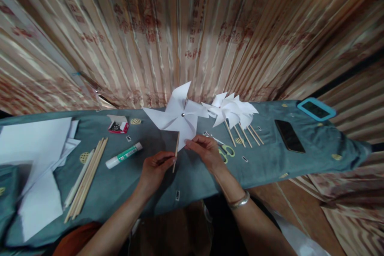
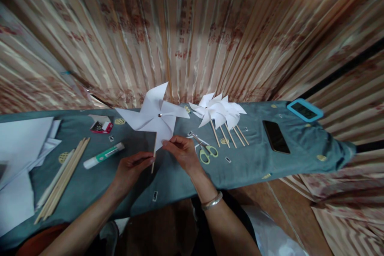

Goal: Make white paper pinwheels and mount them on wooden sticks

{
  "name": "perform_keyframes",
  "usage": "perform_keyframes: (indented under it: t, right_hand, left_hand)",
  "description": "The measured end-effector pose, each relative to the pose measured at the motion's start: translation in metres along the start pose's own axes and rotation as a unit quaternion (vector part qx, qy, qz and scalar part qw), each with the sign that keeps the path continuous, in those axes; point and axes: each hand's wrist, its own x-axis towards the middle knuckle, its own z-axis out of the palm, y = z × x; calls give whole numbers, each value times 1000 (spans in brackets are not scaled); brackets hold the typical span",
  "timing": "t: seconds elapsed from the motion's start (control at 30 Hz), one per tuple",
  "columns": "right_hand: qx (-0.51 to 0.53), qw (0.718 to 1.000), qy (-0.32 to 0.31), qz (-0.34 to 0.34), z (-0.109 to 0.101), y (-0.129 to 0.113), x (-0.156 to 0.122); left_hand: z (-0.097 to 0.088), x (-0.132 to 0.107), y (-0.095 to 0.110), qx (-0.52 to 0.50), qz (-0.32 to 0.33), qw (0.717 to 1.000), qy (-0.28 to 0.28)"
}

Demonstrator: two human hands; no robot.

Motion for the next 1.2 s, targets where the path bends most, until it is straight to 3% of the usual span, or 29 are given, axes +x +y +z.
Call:
perform_keyframes:
  t: [0.37,0.57,0.73,0.9,1.2]
  right_hand:
    - [-52,998,-19,-34,4,6,-2]
    - [-117,992,-6,-43,-16,-4,4]
    - [-101,986,96,-89,-43,-15,15]
    - [-84,956,223,-170,-65,-22,26]
    - [-76,973,153,-152,-58,-24,28]
  left_hand:
    - [0,-1,-2,-1,7,1000,-15]
    - [-4,1,0,0,7,1000,1]
    - [-6,1,-1,3,5,1000,9]
    - [-3,-2,-2,7,-5,1000,-7]
    - [1,-4,-4,8,-16,999,-36]
